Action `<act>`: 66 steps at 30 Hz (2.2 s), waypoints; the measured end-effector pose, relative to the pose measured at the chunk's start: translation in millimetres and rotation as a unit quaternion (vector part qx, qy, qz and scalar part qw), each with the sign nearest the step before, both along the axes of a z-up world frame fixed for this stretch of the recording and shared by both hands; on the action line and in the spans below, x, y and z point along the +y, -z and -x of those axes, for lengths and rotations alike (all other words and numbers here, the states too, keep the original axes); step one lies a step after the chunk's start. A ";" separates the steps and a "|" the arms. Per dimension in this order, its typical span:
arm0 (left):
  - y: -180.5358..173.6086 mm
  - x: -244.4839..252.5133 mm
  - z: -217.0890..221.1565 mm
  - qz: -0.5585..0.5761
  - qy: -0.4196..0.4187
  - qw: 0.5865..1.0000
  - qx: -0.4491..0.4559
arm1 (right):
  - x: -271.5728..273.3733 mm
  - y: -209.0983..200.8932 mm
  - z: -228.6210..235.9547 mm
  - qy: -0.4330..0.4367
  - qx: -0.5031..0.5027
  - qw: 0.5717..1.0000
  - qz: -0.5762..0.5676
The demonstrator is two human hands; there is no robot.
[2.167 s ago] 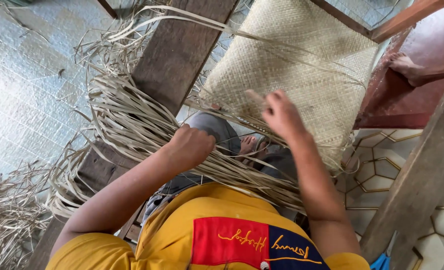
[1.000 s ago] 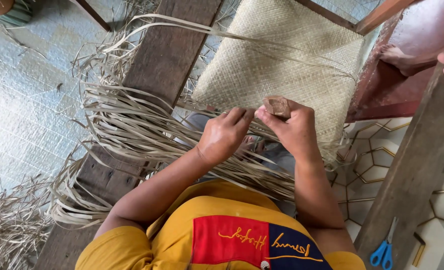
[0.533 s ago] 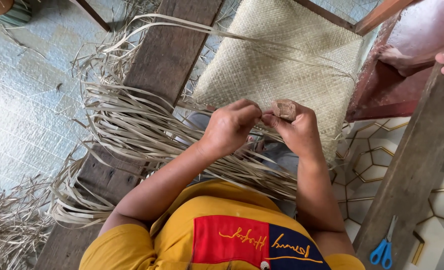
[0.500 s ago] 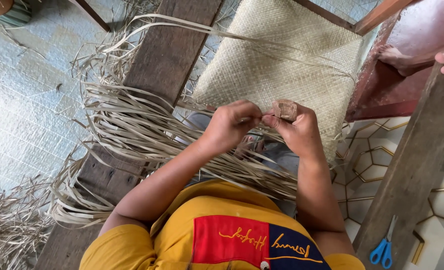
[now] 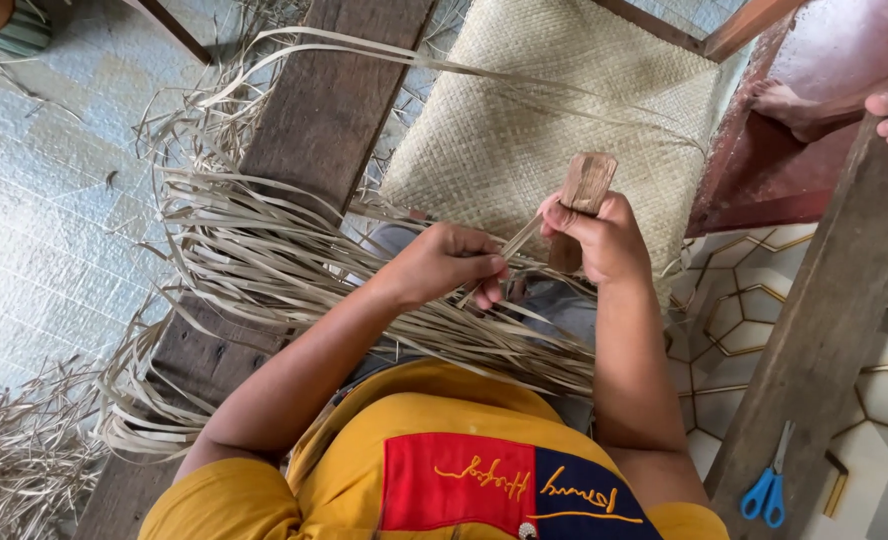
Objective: Smoothing and flattening long strips of natural fiber using a small wooden hand tool
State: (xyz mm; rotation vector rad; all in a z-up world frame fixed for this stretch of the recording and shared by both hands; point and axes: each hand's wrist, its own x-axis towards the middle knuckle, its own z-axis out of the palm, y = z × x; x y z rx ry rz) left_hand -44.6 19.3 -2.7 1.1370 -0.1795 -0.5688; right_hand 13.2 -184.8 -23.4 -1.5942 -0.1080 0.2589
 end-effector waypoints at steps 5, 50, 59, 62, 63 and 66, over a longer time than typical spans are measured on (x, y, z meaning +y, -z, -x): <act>15.1 4.6 8.8 -0.004 -0.004 1.000 0.008 | -2.4 11.3 -4.6 0.026 0.031 0.999 -0.003; 45.9 -13.4 9.6 -0.252 -0.225 0.923 -0.183 | 48.4 32.6 -7.7 0.037 -0.536 0.758 0.370; 4.9 -20.0 47.1 -0.241 -0.208 0.935 -0.160 | 15.5 8.9 -50.3 0.214 -0.207 0.862 0.411; 3.0 -7.6 50.5 -0.190 -0.217 0.953 -0.099 | -47.7 41.9 -66.3 0.331 -0.057 0.870 0.360; 9.4 -5.0 49.7 -0.127 -0.250 0.960 0.002 | -82.4 71.6 -79.8 0.367 -0.202 0.818 0.395; 6.3 -12.9 33.9 0.091 -0.280 0.941 0.165 | -4.0 -18.7 -23.0 0.183 -0.396 0.892 0.120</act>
